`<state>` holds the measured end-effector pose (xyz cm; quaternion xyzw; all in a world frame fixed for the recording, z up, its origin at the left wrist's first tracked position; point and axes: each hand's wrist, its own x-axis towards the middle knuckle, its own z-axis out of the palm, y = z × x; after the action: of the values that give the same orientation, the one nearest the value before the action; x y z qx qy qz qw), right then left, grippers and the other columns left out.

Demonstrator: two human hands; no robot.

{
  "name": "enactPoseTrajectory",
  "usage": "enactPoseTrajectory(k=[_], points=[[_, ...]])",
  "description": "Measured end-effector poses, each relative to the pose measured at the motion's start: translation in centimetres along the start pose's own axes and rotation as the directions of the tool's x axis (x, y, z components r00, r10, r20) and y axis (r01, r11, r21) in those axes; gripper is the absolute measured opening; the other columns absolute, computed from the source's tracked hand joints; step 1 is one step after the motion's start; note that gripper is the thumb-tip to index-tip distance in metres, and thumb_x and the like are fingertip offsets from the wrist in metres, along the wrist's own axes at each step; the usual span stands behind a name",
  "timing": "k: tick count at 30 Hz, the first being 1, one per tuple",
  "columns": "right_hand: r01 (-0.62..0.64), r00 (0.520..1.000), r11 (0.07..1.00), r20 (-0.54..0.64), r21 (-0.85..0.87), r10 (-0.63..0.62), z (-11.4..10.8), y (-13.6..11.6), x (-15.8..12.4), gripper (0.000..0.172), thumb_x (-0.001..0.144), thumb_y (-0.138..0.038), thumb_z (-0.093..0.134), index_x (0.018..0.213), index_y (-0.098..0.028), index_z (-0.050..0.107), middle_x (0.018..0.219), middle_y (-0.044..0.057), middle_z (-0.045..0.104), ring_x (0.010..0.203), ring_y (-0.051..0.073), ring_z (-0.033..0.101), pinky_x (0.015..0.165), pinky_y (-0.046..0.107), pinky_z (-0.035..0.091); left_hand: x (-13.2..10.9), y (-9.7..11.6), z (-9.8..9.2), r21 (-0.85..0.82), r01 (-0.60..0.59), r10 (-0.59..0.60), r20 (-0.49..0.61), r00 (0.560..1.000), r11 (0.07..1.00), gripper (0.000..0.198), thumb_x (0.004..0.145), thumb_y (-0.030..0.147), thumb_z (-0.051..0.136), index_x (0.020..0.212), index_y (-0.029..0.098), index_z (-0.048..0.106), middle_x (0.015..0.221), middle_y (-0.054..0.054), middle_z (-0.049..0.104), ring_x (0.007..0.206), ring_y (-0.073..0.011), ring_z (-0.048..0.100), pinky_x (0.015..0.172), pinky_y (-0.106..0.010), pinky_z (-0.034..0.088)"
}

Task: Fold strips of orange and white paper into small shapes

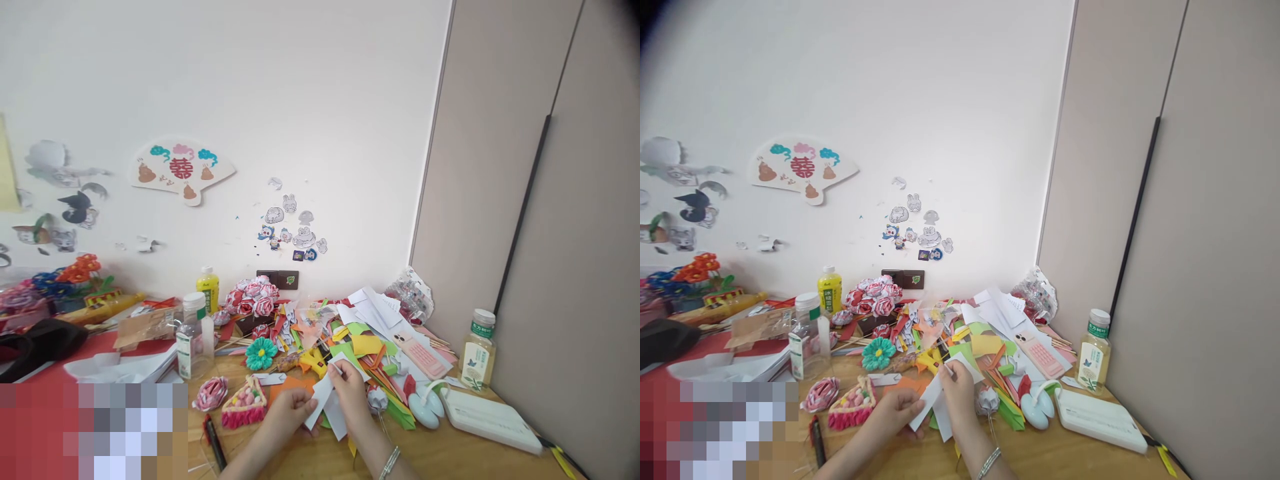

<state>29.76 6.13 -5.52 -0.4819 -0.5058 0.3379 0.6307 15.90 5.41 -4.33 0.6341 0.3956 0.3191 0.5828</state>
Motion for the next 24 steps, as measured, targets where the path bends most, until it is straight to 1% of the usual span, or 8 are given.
enactPoseTrajectory(k=[2,11,14,16,20,22,24], points=[[0.007,1.0,1.0,-0.014,0.001,-0.007,-0.12,0.08,0.1,0.027,0.068,-0.042,0.051,0.058,-0.017,0.045,0.053,-0.004,0.039,0.049,0.01,0.036,0.045,0.02,0.03,-0.05,0.08,0.03,-0.003,0.021,-0.021,-0.012,1.0,1.0,0.043,0.054,0.058,0.055,0.059,0.016,0.048,0.053,0.001,0.062,0.046,-0.0146,0.057,0.046,-0.024,0.041],[0.014,0.997,0.999,-0.073,0.033,-0.011,-0.5,0.53,0.38,0.028,0.067,-0.043,0.052,0.061,-0.016,0.051,0.054,-0.002,0.042,0.051,0.011,0.037,0.046,0.021,0.029,0.31,-0.46,0.02,-0.026,0.036,-0.037,-0.032,0.999,0.999,0.042,0.054,0.058,0.053,0.061,0.017,0.046,0.053,0.0,0.064,0.046,-0.0152,0.058,0.045,-0.024,0.041],[0.002,0.998,0.999,-0.07,0.051,0.002,-0.52,0.45,0.33,0.027,0.068,-0.042,0.052,0.063,-0.015,0.051,0.055,-0.003,0.042,0.051,0.01,0.037,0.045,0.02,0.029,0.38,-0.67,0.06,-0.024,0.045,-0.046,-0.024,0.999,0.999,0.043,0.054,0.059,0.052,0.06,0.018,0.044,0.047,0.001,0.062,0.044,-0.0149,0.057,0.044,-0.024,0.041],[-0.009,0.998,0.999,-0.067,0.052,0.012,-0.52,0.26,0.3,0.026,0.069,-0.041,0.052,0.063,-0.016,0.05,0.054,-0.003,0.041,0.05,0.01,0.036,0.045,0.02,0.028,0.37,-0.68,0.11,-0.013,0.036,-0.036,-0.033,0.999,0.999,0.043,0.054,0.06,0.051,0.058,0.018,0.043,0.041,0.003,0.058,0.04,-0.014,0.055,0.043,-0.024,0.04],[-0.042,0.997,0.997,-0.065,0.058,0.046,-0.54,-0.25,0.31,0.026,0.069,-0.04,0.053,0.06,-0.016,0.048,0.053,-0.004,0.04,0.049,0.01,0.035,0.045,0.02,0.028,0.26,-0.45,0.22,0.013,-0.003,0.004,-0.034,0.999,1.0,0.04,0.059,0.058,0.049,0.058,0.018,0.041,0.042,0.004,0.058,0.038,-0.0121,0.053,0.04,-0.022,0.039],[-0.053,0.996,0.996,-0.064,0.065,0.057,-0.55,-0.4,0.3,0.027,0.069,-0.041,0.053,0.059,-0.017,0.046,0.053,-0.004,0.039,0.049,0.01,0.035,0.045,0.02,0.028,0.18,-0.34,0.27,0.05,-0.034,0.037,-0.057,0.998,0.998,0.039,0.061,0.057,0.048,0.056,0.019,0.038,0.035,0.006,0.053,0.033,-0.0101,0.049,0.038,-0.02,0.037],[-0.056,0.996,0.996,-0.061,0.075,0.06,-0.52,-0.44,0.25,0.028,0.068,-0.041,0.053,0.058,-0.017,0.045,0.052,-0.004,0.038,0.049,0.01,0.035,0.045,0.02,0.028,0.09,-0.26,0.31,0.067,-0.03,0.034,-0.052,0.998,0.997,0.038,0.062,0.056,0.048,0.056,0.02,0.037,0.033,0.007,0.05,0.03,-0.0095,0.047,0.036,-0.019,0.035]])
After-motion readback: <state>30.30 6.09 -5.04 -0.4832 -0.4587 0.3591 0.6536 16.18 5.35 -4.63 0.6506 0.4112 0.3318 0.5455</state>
